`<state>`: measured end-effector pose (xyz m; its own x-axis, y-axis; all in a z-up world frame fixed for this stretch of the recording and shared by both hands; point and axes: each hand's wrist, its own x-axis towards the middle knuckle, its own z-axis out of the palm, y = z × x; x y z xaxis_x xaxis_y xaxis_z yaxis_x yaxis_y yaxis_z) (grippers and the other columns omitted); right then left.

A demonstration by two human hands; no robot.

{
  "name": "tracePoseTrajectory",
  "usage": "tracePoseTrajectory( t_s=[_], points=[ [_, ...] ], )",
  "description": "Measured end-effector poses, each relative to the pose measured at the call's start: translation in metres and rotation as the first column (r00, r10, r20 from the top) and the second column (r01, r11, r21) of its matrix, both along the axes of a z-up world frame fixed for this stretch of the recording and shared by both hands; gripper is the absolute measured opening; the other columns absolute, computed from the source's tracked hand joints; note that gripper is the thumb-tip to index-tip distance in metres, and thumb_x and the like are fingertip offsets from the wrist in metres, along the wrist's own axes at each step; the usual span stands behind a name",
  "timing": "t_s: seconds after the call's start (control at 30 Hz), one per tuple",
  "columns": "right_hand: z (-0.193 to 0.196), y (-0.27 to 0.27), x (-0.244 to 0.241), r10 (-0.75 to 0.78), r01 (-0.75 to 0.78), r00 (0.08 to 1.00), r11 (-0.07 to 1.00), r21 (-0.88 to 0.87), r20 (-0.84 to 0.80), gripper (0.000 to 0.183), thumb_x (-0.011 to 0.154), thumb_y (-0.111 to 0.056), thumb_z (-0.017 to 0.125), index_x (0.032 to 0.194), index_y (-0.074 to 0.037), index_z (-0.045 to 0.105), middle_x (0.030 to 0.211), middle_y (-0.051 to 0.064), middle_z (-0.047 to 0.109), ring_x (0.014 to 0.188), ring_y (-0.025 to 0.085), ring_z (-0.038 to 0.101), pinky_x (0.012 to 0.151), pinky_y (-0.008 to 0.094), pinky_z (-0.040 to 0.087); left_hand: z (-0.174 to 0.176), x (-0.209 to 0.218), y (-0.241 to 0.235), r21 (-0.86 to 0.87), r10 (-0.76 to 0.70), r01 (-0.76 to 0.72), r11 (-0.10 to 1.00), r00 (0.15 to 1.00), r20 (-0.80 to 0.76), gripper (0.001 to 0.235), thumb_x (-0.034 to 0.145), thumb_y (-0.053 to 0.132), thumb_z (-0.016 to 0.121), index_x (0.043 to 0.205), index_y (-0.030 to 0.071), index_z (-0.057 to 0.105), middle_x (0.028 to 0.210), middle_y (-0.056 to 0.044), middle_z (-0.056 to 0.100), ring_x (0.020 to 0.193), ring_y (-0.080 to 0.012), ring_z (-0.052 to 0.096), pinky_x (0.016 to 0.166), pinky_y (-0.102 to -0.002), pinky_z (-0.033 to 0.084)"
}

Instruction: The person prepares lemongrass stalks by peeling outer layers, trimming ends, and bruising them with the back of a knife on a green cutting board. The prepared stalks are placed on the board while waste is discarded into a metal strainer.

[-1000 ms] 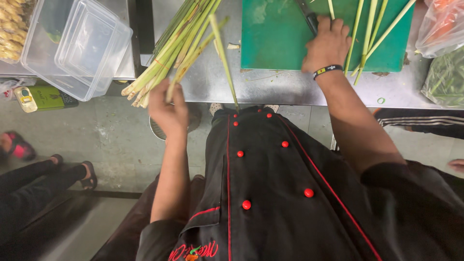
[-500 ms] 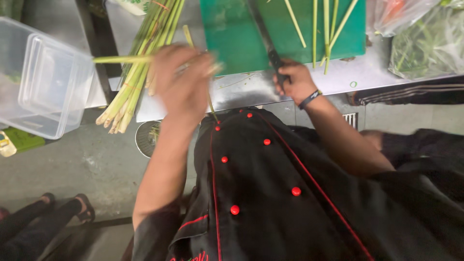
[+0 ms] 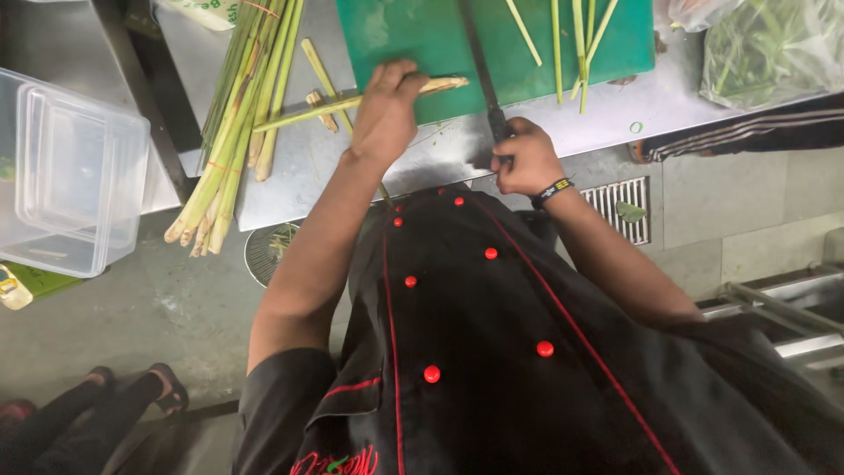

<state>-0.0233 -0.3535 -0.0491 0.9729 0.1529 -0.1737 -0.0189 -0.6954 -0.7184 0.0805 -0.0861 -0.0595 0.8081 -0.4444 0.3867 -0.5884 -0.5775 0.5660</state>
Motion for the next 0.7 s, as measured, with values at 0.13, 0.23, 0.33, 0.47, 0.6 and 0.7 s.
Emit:
tracePoseTrajectory(
  t_s=[0.13, 0.23, 0.33, 0.47, 0.6, 0.7],
  points=[
    [0.034, 0.027, 0.006, 0.174, -0.103, 0.892, 0.977, -0.187, 0.418, 0.021, 0.065, -0.002, 0.07, 0.083, -0.005, 0.078, 0.117, 0.028, 0.066, 0.082, 0.04, 0.07, 0.07, 0.044, 0.057, 0.014, 0.002, 0.0, 0.005, -0.012, 0.012, 1.0, 0.999, -0.038, 0.028, 0.08, -0.007, 0.076, 0.102, 0.011, 0.076, 0.107, -0.007, 0.073, 0.1, -0.0326, 0.062, 0.089, -0.047, 0.049],
    [0.057, 0.045, 0.016, 0.263, -0.194, 0.957, 0.893, -0.405, 0.121, 0.021, 0.064, -0.006, 0.075, 0.085, -0.006, 0.076, 0.132, 0.03, 0.063, 0.078, 0.044, 0.069, 0.069, 0.05, 0.056, 0.018, -0.001, -0.005, -0.124, -0.047, 0.028, 0.992, 0.988, -0.146, 0.029, 0.08, -0.005, 0.077, 0.107, 0.005, 0.071, 0.112, -0.013, 0.07, 0.104, -0.0361, 0.062, 0.092, -0.045, 0.051],
    [0.068, 0.061, 0.026, -0.095, 0.016, 0.974, 0.933, -0.359, -0.205, 0.064, 0.072, -0.008, 0.074, 0.13, 0.002, 0.05, 0.083, 0.028, 0.07, 0.084, 0.048, 0.067, 0.073, 0.056, 0.052, 0.019, 0.001, -0.006, -0.137, -0.061, 0.036, 0.99, 0.982, -0.179, 0.027, 0.082, -0.005, 0.077, 0.107, 0.004, 0.07, 0.11, -0.014, 0.07, 0.103, -0.0369, 0.063, 0.092, -0.045, 0.05],
    [0.068, 0.063, 0.03, -0.074, -0.048, 0.963, 0.899, -0.436, -0.259, 0.054, 0.077, -0.009, 0.072, 0.12, 0.001, 0.042, 0.084, 0.029, 0.069, 0.086, 0.049, 0.068, 0.073, 0.057, 0.053, 0.015, 0.004, -0.007, -0.111, -0.081, 0.069, 0.991, 0.991, -0.103, 0.029, 0.08, -0.005, 0.077, 0.107, 0.004, 0.069, 0.109, -0.015, 0.069, 0.105, -0.0378, 0.063, 0.1, -0.047, 0.048],
    [0.066, 0.058, 0.019, -0.059, -0.093, 0.953, 0.878, -0.47, -0.298, 0.044, 0.079, -0.008, 0.066, 0.115, 0.003, 0.043, 0.084, 0.029, 0.069, 0.085, 0.05, 0.068, 0.073, 0.058, 0.054, 0.011, 0.004, -0.008, -0.079, -0.09, 0.077, 0.994, 0.979, -0.181, 0.03, 0.082, -0.006, 0.076, 0.109, 0.003, 0.069, 0.112, -0.016, 0.068, 0.108, -0.0396, 0.061, 0.099, -0.046, 0.048],
    [0.067, 0.056, 0.007, -0.06, -0.105, 0.95, 0.864, -0.493, -0.307, 0.032, 0.089, -0.008, 0.055, 0.117, 0.003, 0.044, 0.084, 0.029, 0.069, 0.083, 0.05, 0.069, 0.072, 0.059, 0.054, 0.011, 0.005, -0.007, -0.062, -0.095, 0.086, 0.994, 0.98, -0.176, 0.03, 0.082, -0.007, 0.075, 0.11, 0.001, 0.067, 0.112, -0.018, 0.067, 0.109, -0.0391, 0.062, 0.1, -0.047, 0.047]
  ],
)
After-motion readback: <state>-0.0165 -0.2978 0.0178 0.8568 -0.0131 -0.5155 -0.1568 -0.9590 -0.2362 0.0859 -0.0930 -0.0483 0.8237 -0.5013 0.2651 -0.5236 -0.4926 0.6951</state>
